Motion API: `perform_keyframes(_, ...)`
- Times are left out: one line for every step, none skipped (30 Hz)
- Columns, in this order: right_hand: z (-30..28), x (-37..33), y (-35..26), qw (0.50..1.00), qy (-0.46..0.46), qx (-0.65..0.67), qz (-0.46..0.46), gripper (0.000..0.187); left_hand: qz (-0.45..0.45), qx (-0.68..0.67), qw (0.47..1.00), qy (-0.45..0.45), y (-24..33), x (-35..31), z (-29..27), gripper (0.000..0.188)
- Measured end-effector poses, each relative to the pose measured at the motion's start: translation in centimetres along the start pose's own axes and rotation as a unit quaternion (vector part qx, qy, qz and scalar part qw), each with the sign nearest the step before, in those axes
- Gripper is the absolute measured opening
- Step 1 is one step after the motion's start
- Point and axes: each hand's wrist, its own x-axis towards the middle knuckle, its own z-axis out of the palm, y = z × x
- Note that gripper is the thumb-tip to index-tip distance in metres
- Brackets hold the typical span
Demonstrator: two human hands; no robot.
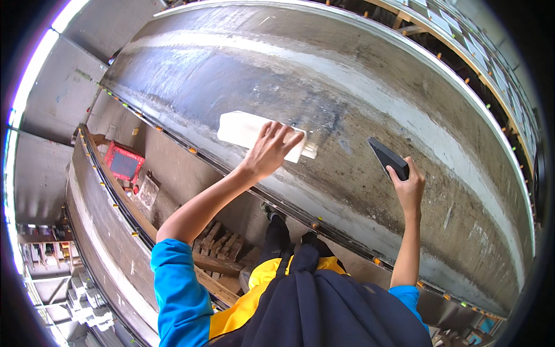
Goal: The person pours a liquid from a white plastic bottle onto a large curved concrete surface and scrubs it with a dark rectangular block. The person repeatedly applies the liquid and scrubs the same area in a rhythmic motion.
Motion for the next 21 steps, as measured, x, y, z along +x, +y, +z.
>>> perform_keyframes(-0.3,-0.7,0.5,1.0,0.018,-0.004,-0.001,0.029,0.017,0.001,1.0,-0.009,0.8,0.7,0.6,0.059)
perform_keyframes(-0.4,-1.4,0.9,0.999,0.036,-0.009,-0.002,0.03,0.028,0.011,0.999,-0.022,1.9,1.0,1.1,0.057)
perform_keyframes(-0.6,-2.1,1.4,0.999,0.052,-0.015,-0.002,0.03,0.048,0.03,0.998,-0.023,3.3,1.6,1.2,0.055)
perform_keyframes(-0.9,-2.7,1.8,0.999,0.049,-0.014,0.014,0.031,0.055,0.026,0.997,-0.045,4.6,2.0,1.3,0.053)
perform_keyframes(-1.3,-3.3,2.0,0.998,0.046,-0.013,0.03,0.031,0.063,0.023,0.996,-0.066,5.6,2.4,1.2,0.051)
perform_keyframes(-1.9,-3.8,2.3,0.998,0.043,-0.015,0.044,0.032,0.067,0.025,0.995,-0.074,6.4,2.6,1.3,0.05)
perform_keyframes(-2.4,-4.2,2.7,0.997,0.03,-0.011,0.068,0.034,0.072,0.027,0.994,-0.082,7.1,2.9,1.4,0.049)
perform_keyframes(-2.8,-4.5,3.0,0.996,0.017,-0.007,0.091,0.037,0.076,0.03,0.993,-0.09,7.6,3.2,1.6,0.048)
perform_keyframes(-3.2,-4.7,3.3,0.994,0.004,-0.003,0.112,0.039,0.083,0.043,0.992,-0.084,7.6,3.3,2.0,0.048)
perform_keyframes(-3.5,-4.9,3.5,0.995,0.008,-0.007,0.103,0.036,0.087,0.058,0.991,-0.079,7.1,2.9,2.7,0.047)
perform_keyframes(-3.6,-5.1,3.7,0.996,0.011,-0.012,0.093,0.033,0.091,0.074,0.99,-0.075,6.5,2.4,3.5,0.047)
perform_keyframes(-3.5,-5.1,3.7,0.997,0.012,-0.014,0.081,0.031,0.086,0.088,0.991,-0.061,5.6,1.7,4.4,0.046)
perform_keyframes(-3.4,-5.2,3.9,0.997,-0.002,-0.02,0.068,0.03,0.083,0.103,0.99,-0.05,5.1,1.9,4.2,0.044)
perform_keyframes(-3.0,-5.1,3.9,0.998,-0.017,-0.025,0.054,0.03,0.077,0.125,0.988,-0.053,4.4,1.9,4.1,0.044)
perform_keyframes(-2.4,-4.8,3.7,0.998,-0.034,-0.028,0.037,0.03,0.067,0.147,0.985,-0.058,3.5,1.6,4.0,0.044)
perform_keyframes(-1.6,-4.5,3.5,0.997,-0.062,-0.044,-0.011,0.029,0.046,0.149,0.987,-0.048,2.5,1.4,4.0,0.045)
perform_keyframes(-0.4,-4.4,3.3,0.992,-0.116,-0.037,-0.034,0.025,0.019,0.152,0.987,-0.054,1.3,0.9,3.8,0.046)
perform_keyframes(0.8,-4.2,2.6,0.988,-0.103,-0.025,-0.116,0.02,0.002,0.152,0.987,-0.044,-0.2,0.4,3.8,0.049)
perform_keyframes(1.9,-3.9,1.6,0.976,-0.09,-0.012,-0.198,0.016,-0.015,0.152,0.988,-0.033,-1.2,0.2,3.2,0.053)
perform_keyframes(2.7,-3.8,0.7,0.965,-0.128,-0.024,-0.229,0.014,-0.066,0.113,0.991,-0.042,-2.1,-0.3,2.6,0.056)
perform_keyframes(3.5,-3.8,0.1,0.951,-0.167,-0.039,-0.259,0.014,-0.116,0.071,0.99,-0.049,-2.5,-0.2,1.3,0.06)
